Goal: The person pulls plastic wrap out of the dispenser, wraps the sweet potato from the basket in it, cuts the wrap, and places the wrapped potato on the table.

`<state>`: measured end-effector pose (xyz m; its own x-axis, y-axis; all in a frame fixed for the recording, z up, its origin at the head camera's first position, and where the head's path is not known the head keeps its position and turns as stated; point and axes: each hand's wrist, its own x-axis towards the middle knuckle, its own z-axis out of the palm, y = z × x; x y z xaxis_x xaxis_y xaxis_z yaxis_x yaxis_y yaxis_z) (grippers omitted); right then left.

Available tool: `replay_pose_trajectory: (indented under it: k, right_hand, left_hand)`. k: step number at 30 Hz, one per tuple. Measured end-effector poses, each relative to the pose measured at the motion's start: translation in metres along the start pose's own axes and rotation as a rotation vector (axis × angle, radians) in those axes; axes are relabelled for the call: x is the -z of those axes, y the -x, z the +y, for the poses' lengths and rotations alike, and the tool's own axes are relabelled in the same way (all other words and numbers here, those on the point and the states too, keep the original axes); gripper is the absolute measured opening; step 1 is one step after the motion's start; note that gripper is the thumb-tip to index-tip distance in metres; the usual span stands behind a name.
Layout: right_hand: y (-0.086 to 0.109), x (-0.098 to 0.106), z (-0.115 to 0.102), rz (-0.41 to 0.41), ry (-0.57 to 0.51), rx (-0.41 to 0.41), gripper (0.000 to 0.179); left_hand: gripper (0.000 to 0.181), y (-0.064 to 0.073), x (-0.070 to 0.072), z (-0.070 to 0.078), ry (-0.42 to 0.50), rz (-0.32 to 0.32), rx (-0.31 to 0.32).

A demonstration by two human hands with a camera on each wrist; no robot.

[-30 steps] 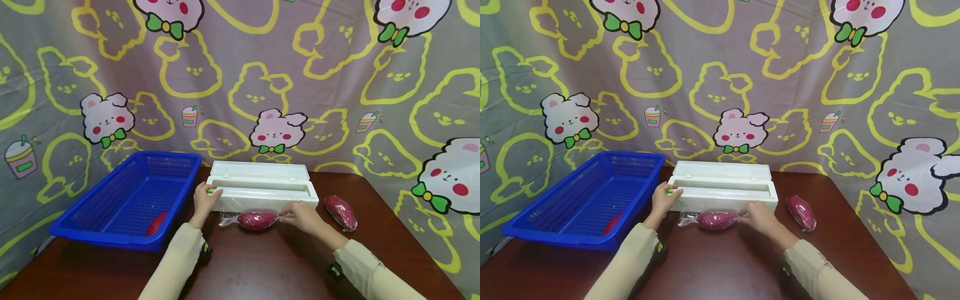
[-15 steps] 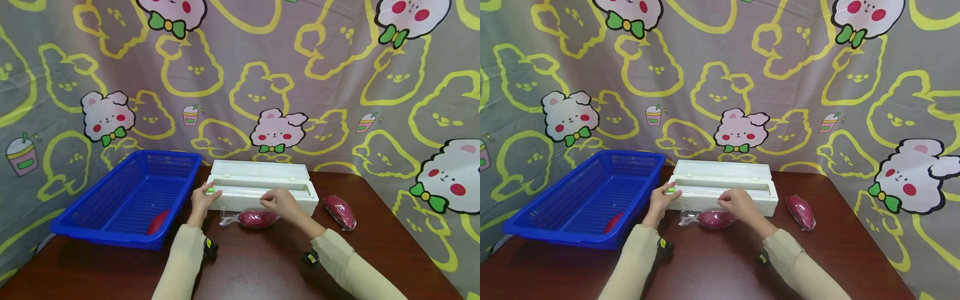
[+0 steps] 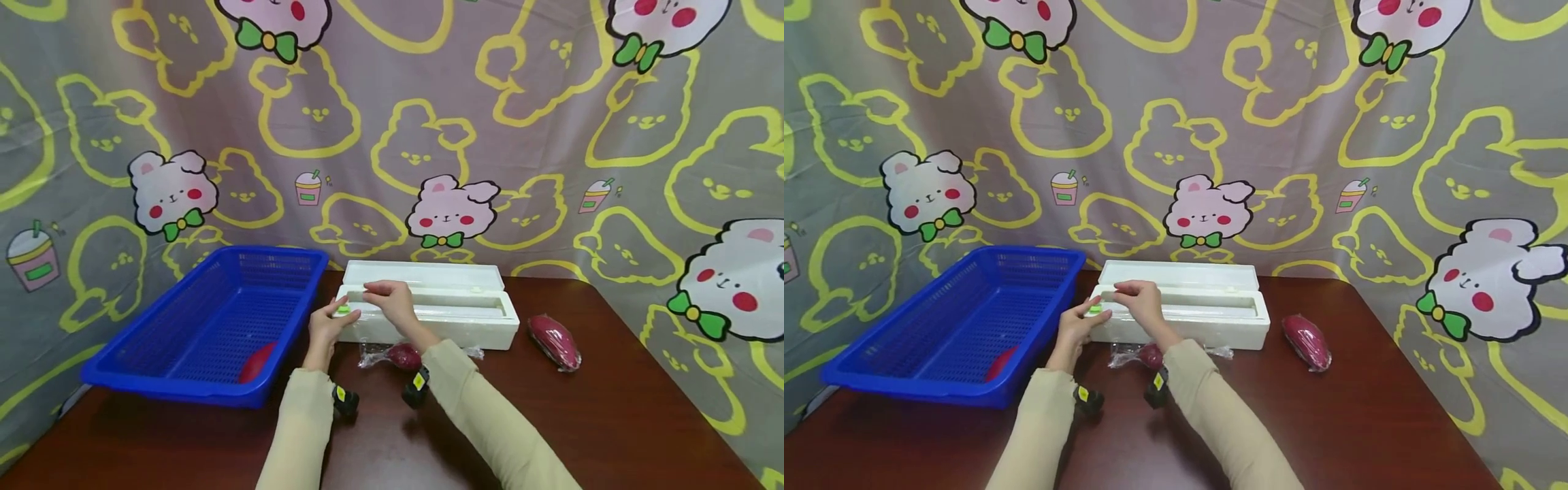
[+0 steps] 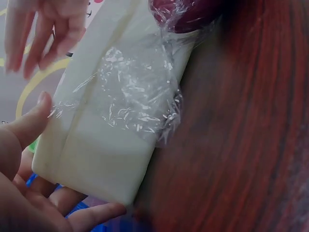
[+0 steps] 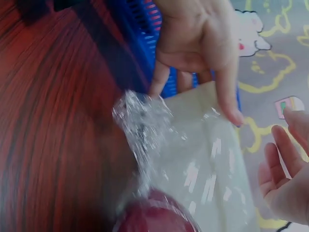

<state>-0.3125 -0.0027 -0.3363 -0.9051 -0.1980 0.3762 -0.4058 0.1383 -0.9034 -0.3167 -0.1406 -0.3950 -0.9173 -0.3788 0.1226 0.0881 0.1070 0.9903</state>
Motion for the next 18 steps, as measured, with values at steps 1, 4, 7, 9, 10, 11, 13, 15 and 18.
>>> replay_pose_trajectory:
  k: [1, 4, 7, 9, 10, 11, 13, 15, 18]
  right_hand:
    - [-0.004, -0.005, 0.006, 0.01, -0.012, -0.018, 0.023]
    - [-0.013, -0.017, 0.025, 0.023, -0.009, -0.05, 0.024]
    - [-0.018, -0.026, 0.036, 0.02, 0.068, -0.07, 0.024]
    - [-0.017, -0.029, 0.036, 0.018, 0.146, -0.068, 0.025]
    - [-0.017, -0.03, 0.036, 0.016, 0.196, -0.062, 0.024]
    - [-0.017, -0.031, 0.036, 0.016, 0.246, -0.065, 0.024]
    - [-0.017, -0.033, 0.035, 0.016, 0.325, -0.067, 0.023]
    - [-0.016, -0.035, 0.035, 0.008, 0.396, -0.082, 0.022]
    - [-0.017, -0.035, 0.032, -0.006, 0.469, -0.119, 0.019]
  left_hand:
    - [0.048, 0.0, -0.001, 0.0, 0.003, 0.0, 0.006]
    - [0.048, 0.0, -0.002, 0.0, -0.012, 0.014, 0.01]
    - [0.047, 0.0, -0.001, -0.001, -0.019, 0.023, 0.02]
    - [0.047, 0.0, -0.002, -0.001, -0.013, 0.028, 0.026]
    - [0.047, 0.0, -0.002, -0.001, -0.011, 0.03, 0.027]
    - [0.047, 0.0, -0.002, -0.001, -0.008, 0.031, 0.029]
    - [0.047, 0.0, -0.002, -0.001, -0.006, 0.039, 0.033]
    - [0.047, 0.0, -0.002, -0.002, -0.003, 0.043, 0.036]
    - [0.047, 0.0, -0.003, -0.002, 0.001, 0.04, 0.034]
